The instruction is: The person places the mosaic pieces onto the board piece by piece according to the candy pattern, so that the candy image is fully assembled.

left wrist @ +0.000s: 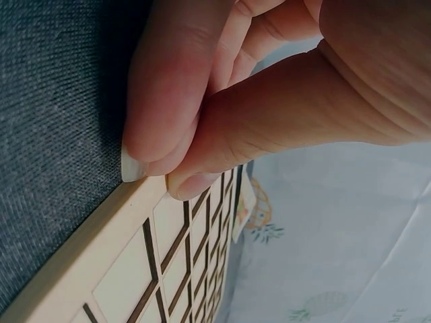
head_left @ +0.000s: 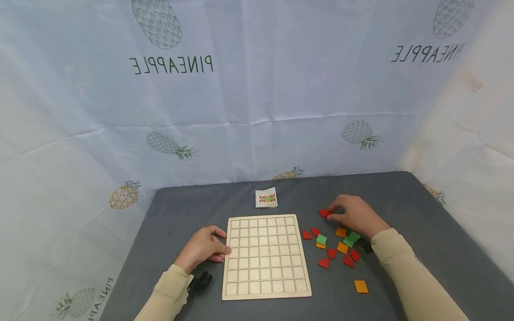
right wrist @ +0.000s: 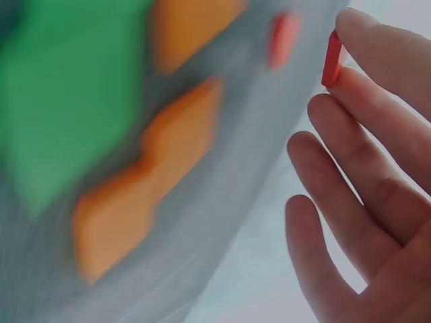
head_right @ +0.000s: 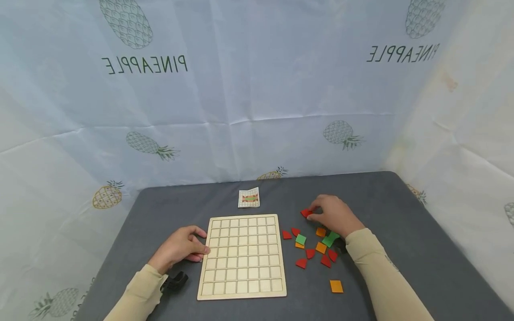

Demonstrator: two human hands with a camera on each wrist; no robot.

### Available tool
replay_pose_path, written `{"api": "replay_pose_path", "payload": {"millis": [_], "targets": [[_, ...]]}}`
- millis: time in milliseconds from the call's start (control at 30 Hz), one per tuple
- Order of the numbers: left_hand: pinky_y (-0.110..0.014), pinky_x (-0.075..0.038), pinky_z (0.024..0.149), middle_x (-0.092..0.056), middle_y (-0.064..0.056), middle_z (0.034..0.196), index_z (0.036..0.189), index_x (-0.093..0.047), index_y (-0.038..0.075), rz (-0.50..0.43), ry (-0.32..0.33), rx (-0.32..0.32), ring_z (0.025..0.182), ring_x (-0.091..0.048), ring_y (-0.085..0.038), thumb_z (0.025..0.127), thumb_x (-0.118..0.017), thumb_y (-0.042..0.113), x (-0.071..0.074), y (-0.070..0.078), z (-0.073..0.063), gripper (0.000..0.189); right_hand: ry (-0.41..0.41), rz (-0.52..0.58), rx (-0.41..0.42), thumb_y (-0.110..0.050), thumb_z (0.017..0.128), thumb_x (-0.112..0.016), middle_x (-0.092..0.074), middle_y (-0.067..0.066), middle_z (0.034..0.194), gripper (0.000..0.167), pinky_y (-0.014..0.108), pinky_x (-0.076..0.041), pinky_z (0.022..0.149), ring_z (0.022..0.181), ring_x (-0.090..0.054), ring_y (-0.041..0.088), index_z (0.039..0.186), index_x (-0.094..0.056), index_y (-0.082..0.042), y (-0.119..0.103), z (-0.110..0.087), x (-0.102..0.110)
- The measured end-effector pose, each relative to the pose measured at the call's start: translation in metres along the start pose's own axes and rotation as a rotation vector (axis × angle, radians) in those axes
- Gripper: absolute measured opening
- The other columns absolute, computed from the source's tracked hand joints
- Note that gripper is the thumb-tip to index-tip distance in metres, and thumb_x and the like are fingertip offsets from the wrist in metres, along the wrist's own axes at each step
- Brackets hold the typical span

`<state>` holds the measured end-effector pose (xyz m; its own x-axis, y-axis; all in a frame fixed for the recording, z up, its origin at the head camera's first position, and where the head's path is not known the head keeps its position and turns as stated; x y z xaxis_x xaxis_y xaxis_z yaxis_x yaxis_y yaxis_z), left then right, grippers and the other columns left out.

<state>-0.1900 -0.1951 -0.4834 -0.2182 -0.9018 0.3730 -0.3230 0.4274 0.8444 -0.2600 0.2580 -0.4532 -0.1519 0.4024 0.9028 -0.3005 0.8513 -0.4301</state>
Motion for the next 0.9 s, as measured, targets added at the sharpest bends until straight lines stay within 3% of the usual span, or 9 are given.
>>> {"api": "replay_pose_path", "payload": {"millis": [100,400,900], "targets": [[-0.035,-0.068,0.063,-0.073,-0.016,0.087,0.126,-0.065,-0.002,0.002,0.013,0.008,0.066,-0.075,-0.019,0.083,-0.093,0.004,0.001,0.000,0.000,0.051,0.015,0.019,0.011,-0.029,0.096,-0.085,-0.075,0.001,0.114,0.015,0.051,-0.064,0.092,0.109,-0.070,0.030,0.108,-0.083,-0.021,-0.024,-0.002,-0.008],[-0.036,-0.068,0.065,-0.074,-0.015,0.087,0.124,-0.066,0.000,-0.002,0.011,0.018,0.067,-0.075,-0.020,0.082,-0.094,0.005,0.000,0.000,0.002,0.051,0.017,0.028,0.072,-0.028,0.092,-0.089,-0.073,-0.006,0.107,0.014,0.032,-0.060,0.079,0.094,-0.067,0.014,0.104,-0.083,-0.024,-0.078,-0.005,-0.042],[-0.035,-0.068,0.064,-0.075,-0.015,0.087,0.124,-0.067,0.001,0.009,0.022,0.026,0.067,-0.075,-0.019,0.082,-0.093,0.005,0.000,0.001,0.001,0.050,0.025,-0.018,0.140,-0.026,0.089,-0.092,-0.067,-0.008,0.095,0.015,0.022,-0.049,0.065,0.080,-0.053,0.005,0.100,-0.083,-0.021,-0.097,-0.010,-0.064]]}}
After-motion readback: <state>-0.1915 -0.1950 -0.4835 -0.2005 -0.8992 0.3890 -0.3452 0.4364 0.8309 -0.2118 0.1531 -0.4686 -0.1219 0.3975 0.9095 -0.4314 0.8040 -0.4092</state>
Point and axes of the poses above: each hand's wrist, its own z-axis towards the middle knuckle, its own x-axis out of the back of the hand, y = z × x, the point moved 2 cm from there along z, towards the middle knuckle
